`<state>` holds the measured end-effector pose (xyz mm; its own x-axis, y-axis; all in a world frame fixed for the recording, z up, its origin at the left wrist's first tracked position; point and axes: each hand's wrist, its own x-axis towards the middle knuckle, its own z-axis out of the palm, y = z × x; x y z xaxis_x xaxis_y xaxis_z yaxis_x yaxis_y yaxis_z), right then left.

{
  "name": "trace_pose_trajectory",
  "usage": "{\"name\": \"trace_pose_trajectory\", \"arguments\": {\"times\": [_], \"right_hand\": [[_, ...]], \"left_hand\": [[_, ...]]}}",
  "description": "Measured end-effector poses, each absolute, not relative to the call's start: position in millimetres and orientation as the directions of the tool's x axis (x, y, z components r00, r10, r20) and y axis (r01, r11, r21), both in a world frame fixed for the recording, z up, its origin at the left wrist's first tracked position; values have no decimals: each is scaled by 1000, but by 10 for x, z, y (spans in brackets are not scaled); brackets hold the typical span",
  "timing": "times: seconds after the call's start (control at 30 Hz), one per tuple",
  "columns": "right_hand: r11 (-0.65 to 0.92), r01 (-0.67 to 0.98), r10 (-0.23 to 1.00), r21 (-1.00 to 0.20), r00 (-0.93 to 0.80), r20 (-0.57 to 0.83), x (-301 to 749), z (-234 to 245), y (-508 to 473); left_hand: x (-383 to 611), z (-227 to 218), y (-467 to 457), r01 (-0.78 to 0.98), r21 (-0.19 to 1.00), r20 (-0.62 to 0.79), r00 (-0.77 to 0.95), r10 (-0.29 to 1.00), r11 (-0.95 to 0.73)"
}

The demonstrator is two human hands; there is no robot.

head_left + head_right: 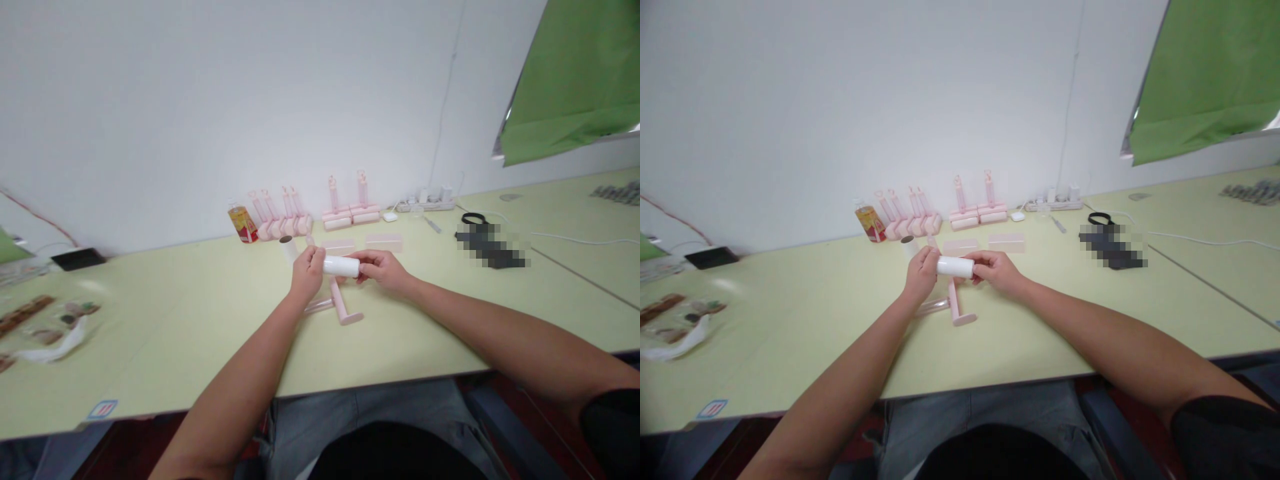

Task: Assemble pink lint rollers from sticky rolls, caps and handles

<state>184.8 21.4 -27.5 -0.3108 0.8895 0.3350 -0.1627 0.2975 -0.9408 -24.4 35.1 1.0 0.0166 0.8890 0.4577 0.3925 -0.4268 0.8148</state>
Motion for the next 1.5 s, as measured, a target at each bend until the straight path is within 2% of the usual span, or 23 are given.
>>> {"name": "trace_pose_trajectory", "arguments": {"times": [0.17, 1.13, 1.5], "right_hand": [[295, -158, 888, -942, -319, 331, 1830, -247, 186], [340, -130, 865, -932, -346, 364, 1839, -316, 218], [315, -126, 883, -941, -325, 339, 1827, -279, 196]], "left_hand": [[-253, 12, 361, 445, 763, 516, 15, 856, -468], [-259, 0, 384, 452, 787, 478, -17, 878, -420], [-279, -43, 406, 436, 824, 412, -22, 911, -362]]}}
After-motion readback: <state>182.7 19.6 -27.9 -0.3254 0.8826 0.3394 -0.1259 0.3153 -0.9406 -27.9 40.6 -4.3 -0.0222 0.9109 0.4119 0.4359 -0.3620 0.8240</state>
